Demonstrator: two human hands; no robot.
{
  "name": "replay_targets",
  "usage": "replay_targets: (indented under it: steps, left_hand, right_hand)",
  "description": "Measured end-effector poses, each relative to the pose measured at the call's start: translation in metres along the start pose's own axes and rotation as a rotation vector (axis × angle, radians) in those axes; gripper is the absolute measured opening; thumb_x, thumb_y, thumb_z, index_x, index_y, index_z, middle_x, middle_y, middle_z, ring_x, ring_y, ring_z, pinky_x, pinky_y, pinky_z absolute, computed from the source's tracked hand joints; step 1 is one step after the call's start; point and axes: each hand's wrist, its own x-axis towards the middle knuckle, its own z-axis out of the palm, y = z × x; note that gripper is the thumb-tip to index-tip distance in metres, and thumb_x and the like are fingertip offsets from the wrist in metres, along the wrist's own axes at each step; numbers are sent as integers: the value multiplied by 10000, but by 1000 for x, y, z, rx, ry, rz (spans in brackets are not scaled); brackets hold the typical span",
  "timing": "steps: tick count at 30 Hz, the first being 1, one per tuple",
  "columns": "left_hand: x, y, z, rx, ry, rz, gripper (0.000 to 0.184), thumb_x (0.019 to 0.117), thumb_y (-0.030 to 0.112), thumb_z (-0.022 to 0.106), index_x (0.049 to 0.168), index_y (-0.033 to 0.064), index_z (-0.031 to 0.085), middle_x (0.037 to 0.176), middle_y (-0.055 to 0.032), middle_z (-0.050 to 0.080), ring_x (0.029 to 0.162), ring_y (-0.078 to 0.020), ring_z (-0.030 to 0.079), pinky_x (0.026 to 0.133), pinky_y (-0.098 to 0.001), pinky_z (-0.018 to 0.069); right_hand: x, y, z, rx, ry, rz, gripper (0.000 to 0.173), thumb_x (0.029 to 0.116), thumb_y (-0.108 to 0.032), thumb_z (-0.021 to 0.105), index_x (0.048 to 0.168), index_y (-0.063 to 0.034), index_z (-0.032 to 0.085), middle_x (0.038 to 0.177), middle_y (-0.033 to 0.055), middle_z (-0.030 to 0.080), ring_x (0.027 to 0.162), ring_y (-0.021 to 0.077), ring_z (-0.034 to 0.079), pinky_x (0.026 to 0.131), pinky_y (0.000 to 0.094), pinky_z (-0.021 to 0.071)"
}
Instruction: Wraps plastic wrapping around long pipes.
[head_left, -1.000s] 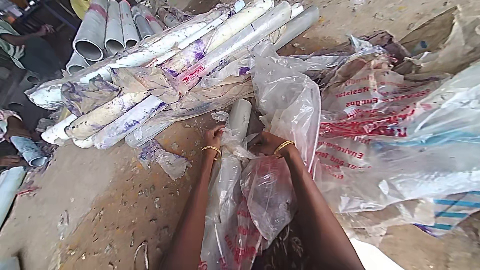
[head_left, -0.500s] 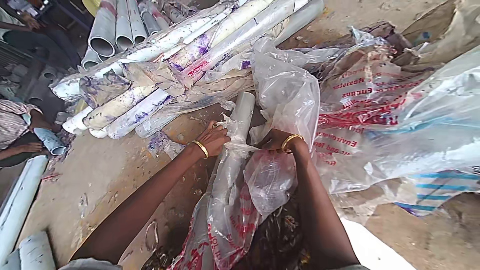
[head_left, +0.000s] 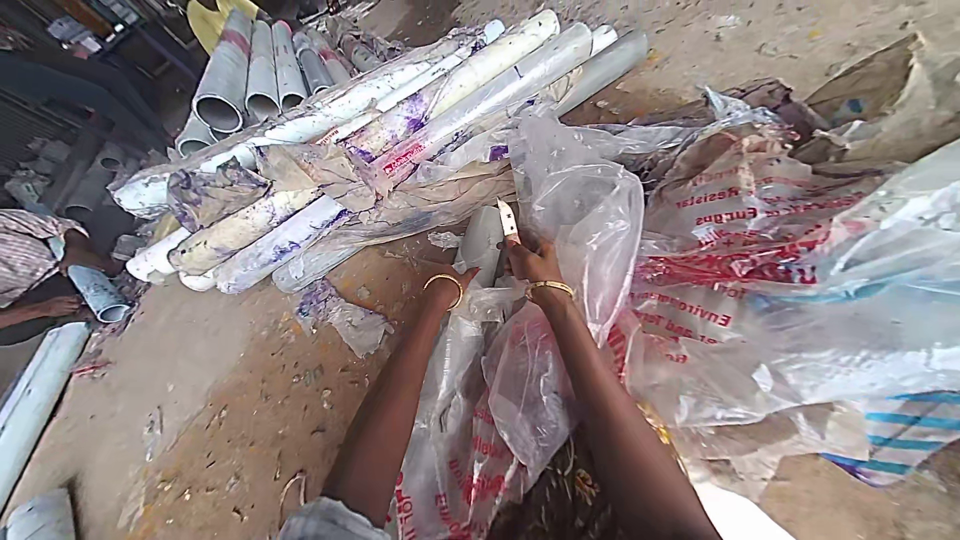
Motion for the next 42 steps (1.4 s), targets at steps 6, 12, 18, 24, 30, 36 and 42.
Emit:
replay_targets:
  steps: [6, 12, 18, 24, 30, 36, 42]
  left_hand:
    - [-34, 0, 4, 201, 156, 144, 535, 1102, 410, 428, 1303, -44, 626, 1297, -267, 657, 1281, -415, 595, 1071, -570, 418]
    - [-48, -6, 19, 134, 224, 184, 507, 1117, 378, 393, 1271, -31, 650, 1196, -256, 704, 1197, -405, 652, 1014, -553, 462]
    - [-42, -27, 12, 93, 194, 157, 453, 1113, 336, 419, 1285, -13, 652, 1226, -247, 694, 1220, -393, 637, 1033, -548, 444]
    - [-56, -31, 20, 19, 178, 137, 452, 1119, 334, 396, 1293, -2, 643, 1234, -238, 693, 1223, -385, 637, 1036, -545, 443]
    - [-75, -22, 23, -158, 204, 41, 437, 1115, 335, 421, 1297, 12, 652, 1269, -219, 688, 1247, -362, 628, 1055, -534, 438]
    - [-70, -19, 47, -421, 153, -34, 429, 1115, 336, 424, 1353, 49, 637, 1321, -186, 674, 1285, -336, 611, 1079, -537, 430]
    - [-64, -17, 59, -527, 231, 66, 440, 1115, 320, 423, 1295, -5, 659, 1220, -218, 708, 1201, -360, 656, 1036, -540, 459]
  right_hand:
    - [26, -3, 8, -790, -186, -31, 336, 1089, -219, 508, 1334, -40, 651, 1120, 279, 695, 1066, 458, 654, 944, 632, 460]
    - [55, -3, 32, -1160, -349, 8, 317, 1060, -213, 548, 1301, -46, 668, 1229, 272, 673, 1158, 470, 635, 909, 666, 474]
    - [22, -7, 36, -1260, -452, 39, 321, 1071, -184, 517, 1299, -10, 662, 1237, 278, 667, 1186, 463, 623, 964, 636, 466]
    - [-6, -22, 15, -1258, -390, -74, 391, 1082, -191, 492, 1458, -140, 587, 1230, 256, 685, 1146, 472, 643, 953, 653, 461]
    - [24, -29, 54, -1454, -467, -67, 278, 1031, -144, 556, 1209, 35, 673, 1245, 284, 658, 1179, 475, 626, 918, 662, 472]
    - [-4, -12, 14, -1433, -435, -1, 358, 1081, -201, 492, 1397, -99, 628, 1300, 283, 643, 1218, 480, 605, 988, 653, 442]
    - [8, -17, 23, -1486, -442, 30, 382, 1097, -227, 459, 1402, -49, 606, 1328, 290, 624, 1248, 468, 592, 1022, 625, 434]
